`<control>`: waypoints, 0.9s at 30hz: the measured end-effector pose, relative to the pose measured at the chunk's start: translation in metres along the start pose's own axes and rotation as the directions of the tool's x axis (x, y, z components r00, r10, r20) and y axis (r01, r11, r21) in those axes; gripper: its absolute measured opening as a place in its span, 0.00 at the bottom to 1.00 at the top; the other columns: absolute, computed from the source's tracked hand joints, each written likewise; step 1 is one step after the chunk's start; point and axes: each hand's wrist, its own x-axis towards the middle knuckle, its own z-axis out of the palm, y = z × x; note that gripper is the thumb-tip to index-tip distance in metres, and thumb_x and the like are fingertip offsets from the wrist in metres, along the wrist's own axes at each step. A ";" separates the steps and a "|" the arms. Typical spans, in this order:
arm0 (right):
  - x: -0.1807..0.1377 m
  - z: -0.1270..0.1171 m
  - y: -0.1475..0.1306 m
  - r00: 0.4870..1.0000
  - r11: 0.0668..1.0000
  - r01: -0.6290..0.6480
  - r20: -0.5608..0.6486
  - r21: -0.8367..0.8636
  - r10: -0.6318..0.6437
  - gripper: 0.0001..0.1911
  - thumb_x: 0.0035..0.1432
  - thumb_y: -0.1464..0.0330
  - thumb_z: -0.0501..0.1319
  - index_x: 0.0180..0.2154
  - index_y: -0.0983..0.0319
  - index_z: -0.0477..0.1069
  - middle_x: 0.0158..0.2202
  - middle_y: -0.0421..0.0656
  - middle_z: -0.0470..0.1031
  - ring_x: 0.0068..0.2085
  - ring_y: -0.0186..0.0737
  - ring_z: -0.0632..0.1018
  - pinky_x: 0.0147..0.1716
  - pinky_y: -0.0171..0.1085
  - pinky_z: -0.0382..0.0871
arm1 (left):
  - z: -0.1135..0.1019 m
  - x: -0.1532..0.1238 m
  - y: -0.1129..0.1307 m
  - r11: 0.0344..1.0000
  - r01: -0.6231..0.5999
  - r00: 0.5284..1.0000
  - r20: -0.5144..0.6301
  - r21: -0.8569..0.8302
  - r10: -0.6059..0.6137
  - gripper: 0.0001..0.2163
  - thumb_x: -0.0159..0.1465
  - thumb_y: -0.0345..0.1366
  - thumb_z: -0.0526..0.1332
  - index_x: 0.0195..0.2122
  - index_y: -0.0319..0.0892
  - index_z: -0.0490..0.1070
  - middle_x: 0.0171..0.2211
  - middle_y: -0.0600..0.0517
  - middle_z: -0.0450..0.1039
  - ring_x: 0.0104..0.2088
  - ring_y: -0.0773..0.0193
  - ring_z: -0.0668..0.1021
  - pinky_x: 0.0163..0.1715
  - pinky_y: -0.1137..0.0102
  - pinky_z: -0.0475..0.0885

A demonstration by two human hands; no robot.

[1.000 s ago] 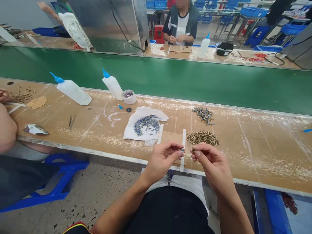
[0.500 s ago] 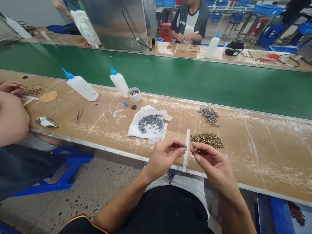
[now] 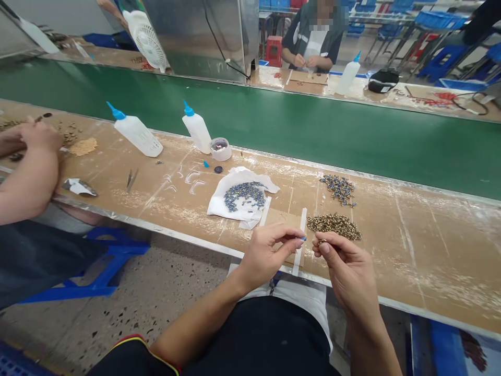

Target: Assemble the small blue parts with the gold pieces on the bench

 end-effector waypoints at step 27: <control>-0.009 0.008 -0.010 0.998 0.984 0.025 0.055 -0.174 -0.016 0.06 0.59 0.64 0.67 0.34 0.60 0.74 0.32 0.42 0.72 0.34 0.38 0.73 0.31 0.35 0.68 | 0.006 0.005 -0.006 0.973 -0.188 0.982 0.005 0.132 0.189 0.05 0.66 0.30 0.61 0.33 0.38 0.76 0.27 0.51 0.71 0.29 0.66 0.73 0.31 0.72 0.66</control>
